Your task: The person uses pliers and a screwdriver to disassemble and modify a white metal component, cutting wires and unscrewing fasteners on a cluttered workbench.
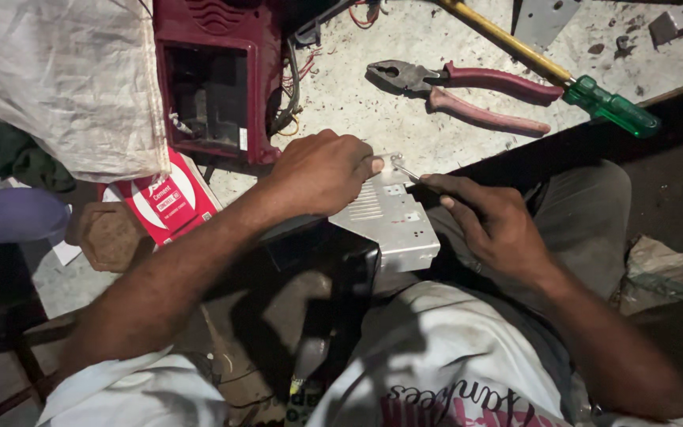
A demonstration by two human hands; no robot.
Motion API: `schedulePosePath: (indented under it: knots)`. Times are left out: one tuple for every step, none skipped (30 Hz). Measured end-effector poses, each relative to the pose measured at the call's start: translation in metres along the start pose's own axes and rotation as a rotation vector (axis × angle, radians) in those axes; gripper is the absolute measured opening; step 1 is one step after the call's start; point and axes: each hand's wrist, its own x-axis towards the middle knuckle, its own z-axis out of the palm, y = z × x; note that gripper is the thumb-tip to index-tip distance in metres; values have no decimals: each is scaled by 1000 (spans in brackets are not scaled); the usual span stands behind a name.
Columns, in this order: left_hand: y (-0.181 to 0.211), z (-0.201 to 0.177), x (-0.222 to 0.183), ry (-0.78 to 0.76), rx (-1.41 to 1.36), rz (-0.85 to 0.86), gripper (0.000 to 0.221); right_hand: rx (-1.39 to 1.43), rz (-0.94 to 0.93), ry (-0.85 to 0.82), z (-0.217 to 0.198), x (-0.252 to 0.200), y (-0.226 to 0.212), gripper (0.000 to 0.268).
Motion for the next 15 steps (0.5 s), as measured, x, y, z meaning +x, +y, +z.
schedulePosePath:
  knots:
    - [0,-1,0,-7,-3,-9,40,-1,23,5,1,-1,1,33]
    - [1,-2,0,-11,-4,-19,40,-2,43,10,2,-2,1,32]
    - [2,-4,1,-41,4,-30,41,-4,62,15,2,-2,1,32]
    - [3,-4,1,-71,13,-42,42,6,165,-1,2,-1,2,32]
    - [4,-5,2,-100,22,-53,42,16,267,-18,3,0,2,32]
    - [4,-6,2,-74,32,-26,41,27,368,-38,4,1,3,32]
    - [5,-6,2,-47,41,2,40,34,319,1,6,0,2,31]
    - [5,-5,1,-24,51,29,39,42,273,41,9,-3,1,30]
    - [5,-6,1,-32,61,25,39,50,226,81,12,-6,0,29]
    - [6,-6,2,-40,70,21,40,35,220,103,14,-8,0,29]
    - [6,-6,2,-48,78,16,40,21,214,126,18,-9,0,28]
    - [6,-7,2,-52,80,5,39,7,207,147,21,-11,1,28]
    - [7,-7,2,-57,81,-7,38,-18,263,182,26,-13,3,27]
    - [7,-6,3,-65,83,-16,37,-42,323,218,31,-16,4,27]
    - [8,-4,1,-49,70,-13,38,-67,382,254,35,-19,6,28]
